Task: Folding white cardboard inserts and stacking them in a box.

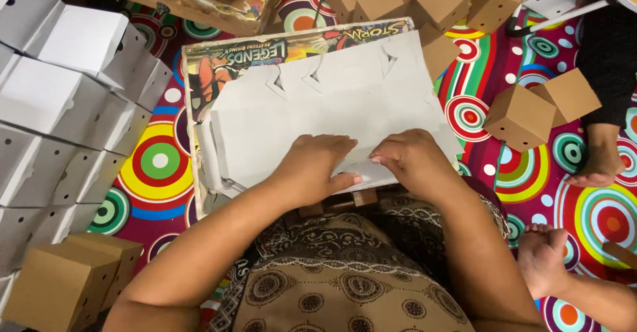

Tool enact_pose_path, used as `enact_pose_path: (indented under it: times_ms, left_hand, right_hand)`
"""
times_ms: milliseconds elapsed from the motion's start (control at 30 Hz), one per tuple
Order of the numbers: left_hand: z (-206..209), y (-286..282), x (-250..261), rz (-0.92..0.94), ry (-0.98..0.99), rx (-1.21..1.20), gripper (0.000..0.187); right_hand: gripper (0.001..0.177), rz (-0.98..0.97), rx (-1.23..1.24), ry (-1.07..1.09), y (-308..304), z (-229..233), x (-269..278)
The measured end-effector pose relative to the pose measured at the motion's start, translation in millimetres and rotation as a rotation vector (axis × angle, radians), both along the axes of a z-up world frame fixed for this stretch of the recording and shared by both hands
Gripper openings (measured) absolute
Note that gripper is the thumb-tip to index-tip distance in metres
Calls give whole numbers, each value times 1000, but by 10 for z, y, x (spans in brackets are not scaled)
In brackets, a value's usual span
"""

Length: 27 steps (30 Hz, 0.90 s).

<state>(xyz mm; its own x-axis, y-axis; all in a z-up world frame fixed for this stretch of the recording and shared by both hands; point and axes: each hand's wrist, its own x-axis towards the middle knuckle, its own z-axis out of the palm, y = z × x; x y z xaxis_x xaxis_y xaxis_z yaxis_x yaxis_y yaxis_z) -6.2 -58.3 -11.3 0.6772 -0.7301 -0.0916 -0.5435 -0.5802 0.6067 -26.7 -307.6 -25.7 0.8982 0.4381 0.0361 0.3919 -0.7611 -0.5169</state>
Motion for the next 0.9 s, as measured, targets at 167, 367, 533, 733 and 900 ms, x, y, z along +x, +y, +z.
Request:
enact_pose_path:
  times_ms: [167,367,533,733,900]
  left_hand:
    - [-54,-384,45,112,-196,27,20]
    - [232,-223,276,233,10,63,26]
    - [496,-135,300,279,106,-41,26]
    - [197,-259,408,212,185,-116,24]
    - [50,-383,437,194,242,-155,24]
  right_hand:
    - [8,-38,-191,-386,-45,63,-96]
    - [59,-217,38,-446,-580,611,-428]
    - [39,-339,251,-378,-937,334,-400]
    - [14,-380,418,-601,-752,197,-189]
    - [12,-227,321,-705,-345,289,-100]
